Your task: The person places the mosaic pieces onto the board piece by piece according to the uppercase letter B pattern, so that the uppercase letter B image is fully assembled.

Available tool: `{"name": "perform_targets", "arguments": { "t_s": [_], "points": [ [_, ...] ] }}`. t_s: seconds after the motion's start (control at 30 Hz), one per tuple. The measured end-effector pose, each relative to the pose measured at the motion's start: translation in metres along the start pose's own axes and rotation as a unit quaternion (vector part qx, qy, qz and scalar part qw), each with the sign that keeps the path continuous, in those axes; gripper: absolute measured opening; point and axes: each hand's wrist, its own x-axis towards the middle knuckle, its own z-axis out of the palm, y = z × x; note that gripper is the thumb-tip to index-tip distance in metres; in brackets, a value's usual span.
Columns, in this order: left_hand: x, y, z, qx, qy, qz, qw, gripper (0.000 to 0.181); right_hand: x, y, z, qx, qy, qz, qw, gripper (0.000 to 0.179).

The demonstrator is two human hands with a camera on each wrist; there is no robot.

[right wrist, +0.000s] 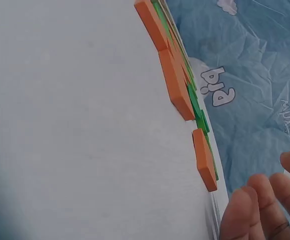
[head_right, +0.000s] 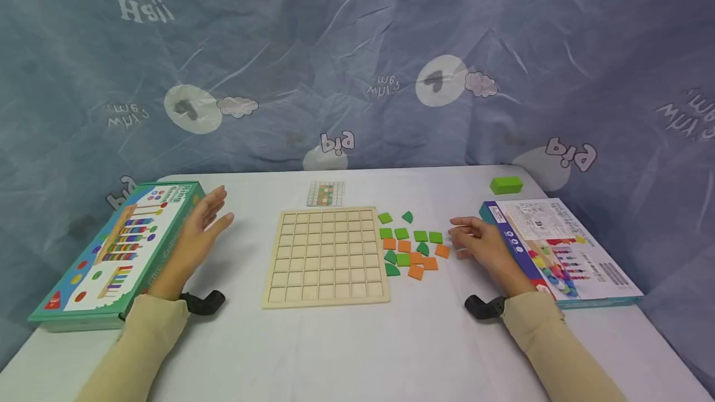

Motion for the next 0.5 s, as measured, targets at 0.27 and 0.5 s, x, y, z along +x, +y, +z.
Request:
{"name": "perform_targets", "arguments": {
  "t_s": [0.27, 0.5],
  "points": [
    [0.017, -0.023, 0.02, -0.223, 0.074, -0.079, 0.9689, 0.05, -0.005, 0.013, -0.001, 0.01, -0.006, -0.001, 0.9999, 0.053],
    [0.015, -0.04, 0.028, -0.217, 0.058, -0.081, 0.9711, 0.045, -0.009, 0.022, 0.003, -0.054, -0.004, -0.018, 0.9983, 0.048]
  ]
}}
